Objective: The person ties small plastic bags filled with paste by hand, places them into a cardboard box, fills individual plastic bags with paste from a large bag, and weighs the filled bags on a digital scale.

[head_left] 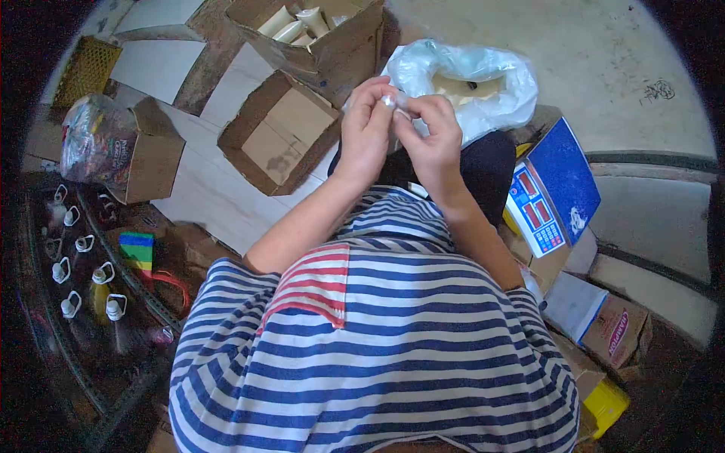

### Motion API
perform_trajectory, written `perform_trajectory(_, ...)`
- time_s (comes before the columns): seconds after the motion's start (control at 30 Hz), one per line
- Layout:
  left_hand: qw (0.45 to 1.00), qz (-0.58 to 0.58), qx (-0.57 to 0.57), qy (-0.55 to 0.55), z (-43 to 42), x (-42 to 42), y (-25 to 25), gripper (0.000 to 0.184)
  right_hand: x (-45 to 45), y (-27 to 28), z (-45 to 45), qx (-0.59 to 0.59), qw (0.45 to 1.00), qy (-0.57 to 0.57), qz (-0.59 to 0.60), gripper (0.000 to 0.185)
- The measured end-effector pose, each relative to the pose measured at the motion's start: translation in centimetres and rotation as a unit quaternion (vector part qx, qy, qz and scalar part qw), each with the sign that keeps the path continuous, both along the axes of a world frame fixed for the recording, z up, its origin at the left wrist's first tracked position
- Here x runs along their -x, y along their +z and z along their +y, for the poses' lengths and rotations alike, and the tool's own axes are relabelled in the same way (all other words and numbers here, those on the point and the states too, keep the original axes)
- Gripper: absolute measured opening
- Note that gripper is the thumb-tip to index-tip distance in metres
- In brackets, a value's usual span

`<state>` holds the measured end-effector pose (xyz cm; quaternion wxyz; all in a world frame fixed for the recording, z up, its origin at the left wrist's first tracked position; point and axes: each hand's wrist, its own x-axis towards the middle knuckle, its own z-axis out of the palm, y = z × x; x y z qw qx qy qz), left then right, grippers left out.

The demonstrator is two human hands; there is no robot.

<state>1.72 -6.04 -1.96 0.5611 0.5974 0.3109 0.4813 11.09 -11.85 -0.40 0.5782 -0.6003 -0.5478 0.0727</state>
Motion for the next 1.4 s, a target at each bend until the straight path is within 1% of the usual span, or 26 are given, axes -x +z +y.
perform_trajectory(0.03,1.0,-0.001,-0.001,0.0,-0.1,-0.3,0.1,0.015,0.0,0.1,0.0,-0.012,1.0,-0.014,-0.016,0.017)
perform_trajectory(0.07,0.999,-0.028,0.037,-0.012,-0.4,-0.5,0.2,0.016,0.0,0.0,-0.2,-0.012,1.0,-0.015,-0.016,0.017)
perform_trajectory(0.1,0.995,-0.054,0.076,-0.024,-0.7,-0.7,0.3,0.017,-0.1,0.0,-0.3,-0.022,0.998,-0.034,-0.048,0.017)
perform_trajectory(0.13,0.995,-0.054,0.076,-0.025,-1.0,-0.9,0.9,0.017,-0.1,0.0,-0.4,-0.033,0.995,-0.052,-0.08,0.018)
perform_trajectory(0.17,0.984,-0.099,0.141,-0.038,-1.3,-1.0,1.7,0.017,-0.2,0.1,-0.4,-0.032,0.995,-0.052,-0.08,0.018)
perform_trajectory(0.2,0.967,-0.144,0.205,-0.052,-1.5,-1.0,2.3,0.017,-0.2,0.3,-0.5,-0.044,0.989,-0.065,-0.125,0.017)
perform_trajectory(0.23,0.967,-0.143,0.207,-0.051,-1.6,-1.0,2.3,0.017,-0.3,0.4,-0.5,-0.055,0.981,-0.078,-0.169,0.016)
perform_trajectory(0.33,0.96,-0.143,0.232,-0.06,-2.0,-0.9,2.8,0.016,-0.4,0.3,-0.6,-0.062,0.976,-0.093,-0.187,0.014)
perform_trajectory(0.43,0.959,-0.158,0.225,-0.061,-2.7,-1.1,3.3,0.016,-0.3,0.8,-1.0,-0.064,0.968,-0.129,-0.204,0.014)
perform_trajectory(0.53,0.972,-0.118,0.198,-0.055,-2.4,-1.6,2.4,0.018,-0.5,1.6,-1.7,-0.028,0.967,-0.156,-0.202,0.015)
perform_trajectory(0.6,1.0,0.006,0.013,-0.028,-2.0,-1.8,2.0,0.02,-1.2,1.4,-2.1,-0.02,0.963,-0.162,-0.216,0.014)
perform_trajectory(0.67,0.999,0.015,-0.022,-0.02,-1.8,-1.9,2.1,0.02,-1.6,1.2,-2.2,-0.012,0.988,-0.129,-0.083,0.011)
perform_trajectory(0.7,0.997,0.031,-0.058,-0.026,-1.7,-1.7,2.1,0.019,-1.6,1.3,-2.5,-0.014,0.992,-0.115,-0.045,0.01)
perform_trajectory(0.73,0.994,0.048,-0.094,-0.033,-1.6,-1.7,2.2,0.018,-1.4,1.5,-2.6,-0.014,0.992,-0.117,-0.045,0.01)
perform_trajectory(0.77,0.994,0.047,-0.094,-0.033,-1.6,-1.7,2.2,0.018,-1.1,1.6,-2.6,-0.005,0.993,-0.113,-0.031,0.01)
perform_trajectory(0.83,0.995,-0.05,0.051,-0.068,-1.8,-1.3,2.6,0.015,-0.5,1.9,-2.3,0.005,0.994,-0.11,-0.013,0.011)
perform_trajectory(0.87,0.995,-0.049,0.05,-0.068,-1.8,-1.2,3.0,0.015,-0.4,2.2,-1.9,-0.012,0.995,-0.101,-0.021,0.011)
perform_trajectory(0.93,0.985,-0.125,0.098,-0.059,-1.9,-0.9,3.9,0.011,-0.1,2.6,-1.6,-0.027,0.995,-0.091,-0.028,0.011)
perform_trajectory(1.0,0.988,-0.122,0.082,-0.05,-1.5,-0.7,3.4,0.01,0.0,2.7,-1.3,-0.027,0.996,-0.084,-0.025,0.01)
perform_trajectory(1.07,0.995,-0.087,0.004,-0.039,-1.0,-0.5,2.8,0.01,0.0,2.0,-1.3,-0.015,0.996,-0.081,-0.024,0.008)
perform_trajectory(1.13,0.995,-0.084,0.016,-0.045,-1.1,-0.5,2.7,0.01,-0.2,1.7,-1.5,-0.002,0.996,-0.081,-0.022,0.006)
perform_trajectory(1.2,0.995,-0.08,0.029,-0.054,-1.4,-0.4,2.7,0.01,-0.5,1.6,-1.8,0.011,0.997,-0.076,0.012,0.011)
perform_trajectory(1.27,0.998,-0.002,-0.03,-0.061,-1.4,-0.4,2.9,0.011,-0.9,1.1,-2.2,-0.006,0.997,-0.083,-0.006,0.011)
perform_trajectory(1.3,0.998,-0.002,-0.029,-0.062,-1.4,-0.3,2.8,0.011,-1.0,1.0,-2.4,-0.022,0.996,-0.089,-0.023,0.012)
perform_trajectory(1.37,0.989,0.029,-0.016,-0.147,-1.3,0.0,2.7,0.008,-1.0,0.9,-2.8,-0.022,0.995,-0.088,-0.03,0.012)
perform_trajectory(1.4,0.988,0.03,-0.014,-0.149,-1.1,0.2,2.8,0.008,-0.9,0.8,-3.2,-0.022,0.995,-0.086,-0.037,0.012)
